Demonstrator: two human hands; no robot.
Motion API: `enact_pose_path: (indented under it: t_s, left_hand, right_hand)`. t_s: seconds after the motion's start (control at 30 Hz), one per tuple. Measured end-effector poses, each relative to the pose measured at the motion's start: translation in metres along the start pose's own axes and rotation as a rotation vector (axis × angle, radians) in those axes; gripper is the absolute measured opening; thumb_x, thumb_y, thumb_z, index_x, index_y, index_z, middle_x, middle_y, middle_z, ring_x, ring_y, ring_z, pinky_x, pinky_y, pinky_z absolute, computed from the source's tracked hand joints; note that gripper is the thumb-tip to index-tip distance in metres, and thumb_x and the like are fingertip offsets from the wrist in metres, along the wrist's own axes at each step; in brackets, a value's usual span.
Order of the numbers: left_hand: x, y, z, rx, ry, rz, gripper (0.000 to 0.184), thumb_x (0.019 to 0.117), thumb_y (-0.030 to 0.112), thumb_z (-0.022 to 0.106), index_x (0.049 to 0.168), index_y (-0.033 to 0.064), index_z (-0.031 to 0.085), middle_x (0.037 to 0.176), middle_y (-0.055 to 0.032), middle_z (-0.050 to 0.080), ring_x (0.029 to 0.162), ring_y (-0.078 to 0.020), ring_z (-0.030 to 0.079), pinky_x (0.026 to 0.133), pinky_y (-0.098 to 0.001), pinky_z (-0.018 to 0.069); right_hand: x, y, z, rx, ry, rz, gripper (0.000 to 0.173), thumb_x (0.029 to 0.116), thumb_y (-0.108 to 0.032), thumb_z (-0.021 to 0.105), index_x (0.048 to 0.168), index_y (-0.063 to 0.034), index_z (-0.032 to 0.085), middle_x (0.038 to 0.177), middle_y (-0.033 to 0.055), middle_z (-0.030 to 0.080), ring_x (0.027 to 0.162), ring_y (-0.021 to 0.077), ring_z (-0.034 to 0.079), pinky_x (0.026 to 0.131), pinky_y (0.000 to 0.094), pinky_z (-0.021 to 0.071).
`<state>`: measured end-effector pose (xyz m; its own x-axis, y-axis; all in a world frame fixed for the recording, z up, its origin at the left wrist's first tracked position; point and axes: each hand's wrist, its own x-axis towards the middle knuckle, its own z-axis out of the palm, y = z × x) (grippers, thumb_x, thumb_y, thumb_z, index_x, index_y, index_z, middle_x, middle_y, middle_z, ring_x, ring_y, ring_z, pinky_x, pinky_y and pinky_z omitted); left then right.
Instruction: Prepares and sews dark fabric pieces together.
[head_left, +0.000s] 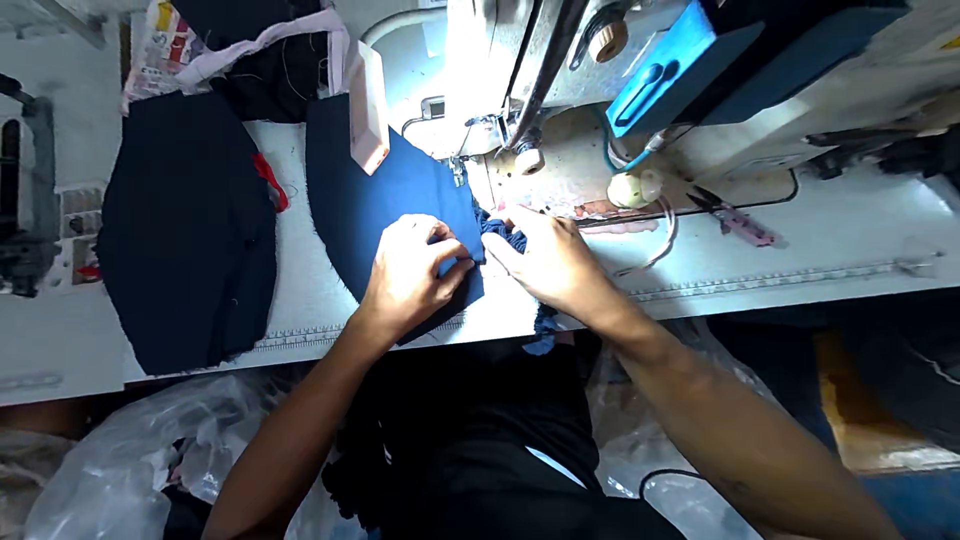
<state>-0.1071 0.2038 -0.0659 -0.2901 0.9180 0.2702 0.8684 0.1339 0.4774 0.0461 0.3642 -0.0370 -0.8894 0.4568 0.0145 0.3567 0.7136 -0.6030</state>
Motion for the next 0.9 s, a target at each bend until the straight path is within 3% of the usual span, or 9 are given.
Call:
enact_pose_path:
  t_s: [0.17, 0.33, 0.4, 0.5, 0.6, 0.67, 0.73, 0.83, 0.9]
  left_hand:
    - [0.002, -0.013, -0.007, -0.273, 0.003, -0.05, 0.016, 0.0943, 0.031, 0.069, 0.093, 0.0212, 0.082, 0.106, 0.0059, 0.075, 0.12, -0.0151, 0.061, 0.106, -0.0417, 0.0432]
    - [0.008, -0.021, -0.024, -0.448, -0.017, -0.081, 0.011, 0.09, 0.027, 0.075, 0.086, 0.0178, 0.08, 0.097, 0.006, 0.076, 0.112, -0.0097, 0.065, 0.102, -0.0366, 0.0484]
    - [0.011, -0.027, -0.031, -0.481, -0.03, -0.094, 0.009, 0.0886, 0.025, 0.077, 0.088, 0.0164, 0.08, 0.098, 0.0048, 0.075, 0.107, -0.0078, 0.066, 0.097, -0.034, 0.0511]
    - [0.014, -0.036, -0.05, -0.26, 0.025, -0.198, 0.012, 0.0894, 0.024, 0.072, 0.086, 0.0133, 0.076, 0.095, 0.0009, 0.074, 0.095, -0.0097, 0.07, 0.086, -0.0351, 0.0577]
    - [0.018, -0.03, -0.062, 0.248, 0.112, -0.361, 0.024, 0.094, 0.023, 0.058, 0.107, 0.009, 0.073, 0.115, -0.0145, 0.069, 0.113, -0.0365, 0.062, 0.093, -0.0589, 0.0471]
    - [0.02, -0.016, -0.055, 0.323, 0.182, -0.269, 0.032, 0.099, 0.018, 0.051, 0.122, 0.0109, 0.071, 0.125, -0.0137, 0.068, 0.119, -0.036, 0.06, 0.1, -0.0559, 0.0459]
    - [0.021, -0.002, -0.035, 0.241, 0.219, -0.038, 0.033, 0.1, 0.012, 0.049, 0.123, 0.0102, 0.072, 0.125, -0.0101, 0.071, 0.12, -0.0294, 0.064, 0.102, -0.0487, 0.048]
    - [0.025, -0.004, -0.01, 0.176, 0.05, 0.073, 0.047, 0.0984, 0.011, 0.049, 0.143, 0.0162, 0.062, 0.14, -0.0092, 0.064, 0.126, -0.0303, 0.059, 0.104, -0.0497, 0.0444]
    - [0.03, -0.015, -0.005, 0.189, -0.016, 0.043, 0.054, 0.0949, 0.01, 0.05, 0.146, 0.0239, 0.06, 0.139, -0.0145, 0.062, 0.125, -0.0358, 0.058, 0.1, -0.0545, 0.0457]
  right_hand:
    - [0.002, 0.002, -0.003, -0.013, 0.065, -0.047, 0.033, 0.1062, -0.032, 0.055, 0.119, -0.0059, 0.071, 0.118, 0.0162, 0.066, 0.109, 0.0308, 0.063, 0.093, 0.0495, 0.0516]
    - [0.007, 0.004, -0.003, 0.029, 0.044, 0.014, 0.037, 0.1062, -0.021, 0.05, 0.14, -0.0079, 0.055, 0.106, 0.0162, 0.069, 0.086, 0.0301, 0.068, 0.075, 0.0512, 0.0563]
    - [0.015, 0.006, 0.0, -0.024, 0.037, 0.031, 0.031, 0.1061, -0.021, 0.05, 0.131, -0.0065, 0.062, 0.102, 0.0167, 0.071, 0.09, 0.0335, 0.069, 0.078, 0.056, 0.0546]
    - [0.028, 0.009, 0.002, -0.116, -0.004, 0.071, 0.037, 0.1024, -0.043, 0.057, 0.116, -0.0106, 0.068, 0.099, 0.0122, 0.072, 0.095, 0.0314, 0.07, 0.084, 0.0563, 0.0528]
    - [0.034, 0.01, 0.006, -0.101, 0.042, 0.026, 0.037, 0.1042, -0.04, 0.054, 0.109, -0.0079, 0.073, 0.109, 0.0129, 0.071, 0.107, 0.0286, 0.067, 0.094, 0.0503, 0.0507]
    - [0.035, 0.009, 0.008, -0.065, 0.076, 0.009, 0.037, 0.1061, -0.034, 0.052, 0.115, -0.006, 0.074, 0.121, 0.0141, 0.068, 0.119, 0.0276, 0.062, 0.103, 0.0456, 0.0488]
    - [0.035, 0.008, 0.009, -0.054, 0.089, 0.021, 0.036, 0.107, -0.03, 0.05, 0.12, -0.0026, 0.069, 0.113, 0.0168, 0.069, 0.111, 0.0308, 0.066, 0.098, 0.0489, 0.0512]
    - [0.036, 0.008, 0.008, -0.068, 0.019, 0.048, 0.036, 0.1074, -0.021, 0.045, 0.139, -0.0072, 0.056, 0.113, 0.0162, 0.072, 0.104, 0.033, 0.07, 0.093, 0.055, 0.0529]
    - [0.039, 0.01, 0.007, -0.024, 0.003, 0.037, 0.031, 0.1054, -0.017, 0.046, 0.127, -0.0061, 0.066, 0.105, 0.0156, 0.072, 0.095, 0.0309, 0.07, 0.087, 0.0532, 0.0535]
